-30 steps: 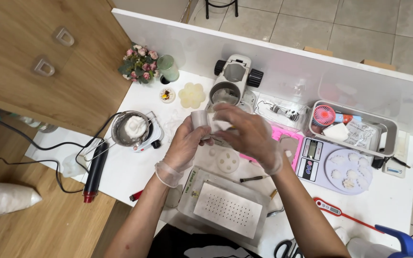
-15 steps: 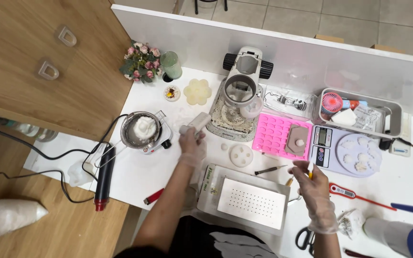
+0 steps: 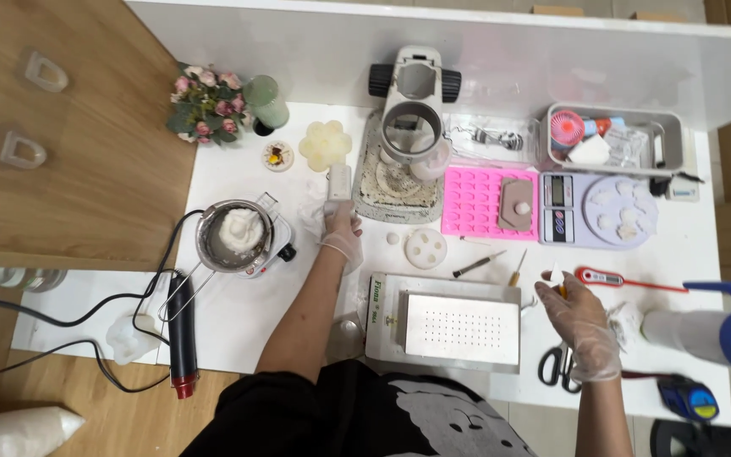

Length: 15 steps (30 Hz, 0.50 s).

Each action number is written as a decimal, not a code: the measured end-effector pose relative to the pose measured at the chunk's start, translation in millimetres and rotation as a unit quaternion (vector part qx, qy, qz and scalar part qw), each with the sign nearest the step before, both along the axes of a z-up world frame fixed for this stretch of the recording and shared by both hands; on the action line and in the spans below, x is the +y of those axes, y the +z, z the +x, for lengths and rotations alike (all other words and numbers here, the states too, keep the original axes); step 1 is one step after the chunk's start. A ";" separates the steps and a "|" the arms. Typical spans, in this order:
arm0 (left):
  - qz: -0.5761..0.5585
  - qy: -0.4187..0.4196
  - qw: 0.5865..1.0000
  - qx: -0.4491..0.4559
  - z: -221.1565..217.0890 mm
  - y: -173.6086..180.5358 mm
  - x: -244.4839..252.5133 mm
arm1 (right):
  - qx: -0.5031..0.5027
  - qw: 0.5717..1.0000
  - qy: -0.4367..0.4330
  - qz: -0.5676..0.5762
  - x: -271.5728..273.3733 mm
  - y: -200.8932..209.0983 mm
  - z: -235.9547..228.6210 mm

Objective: Sculpting and detailing a white wax figure using various tools.

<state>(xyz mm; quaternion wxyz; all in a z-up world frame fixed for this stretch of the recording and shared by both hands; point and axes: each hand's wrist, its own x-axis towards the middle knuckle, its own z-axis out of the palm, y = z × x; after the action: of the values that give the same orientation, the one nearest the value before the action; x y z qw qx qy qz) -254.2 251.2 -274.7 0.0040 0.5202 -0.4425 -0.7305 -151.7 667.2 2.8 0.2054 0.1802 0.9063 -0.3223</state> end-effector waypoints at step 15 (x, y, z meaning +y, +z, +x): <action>-0.378 -0.497 0.766 0.155 62.2 40.6 27.4 | -0.116 0.965 -0.215 -0.095 62.0 -153.1 45.0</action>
<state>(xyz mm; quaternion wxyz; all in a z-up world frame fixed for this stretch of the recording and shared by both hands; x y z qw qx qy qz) -192.0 278.6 -234.1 -0.0954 0.0637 -0.8726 -0.4747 -106.7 729.2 -150.3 0.2510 0.3862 0.7816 -0.4206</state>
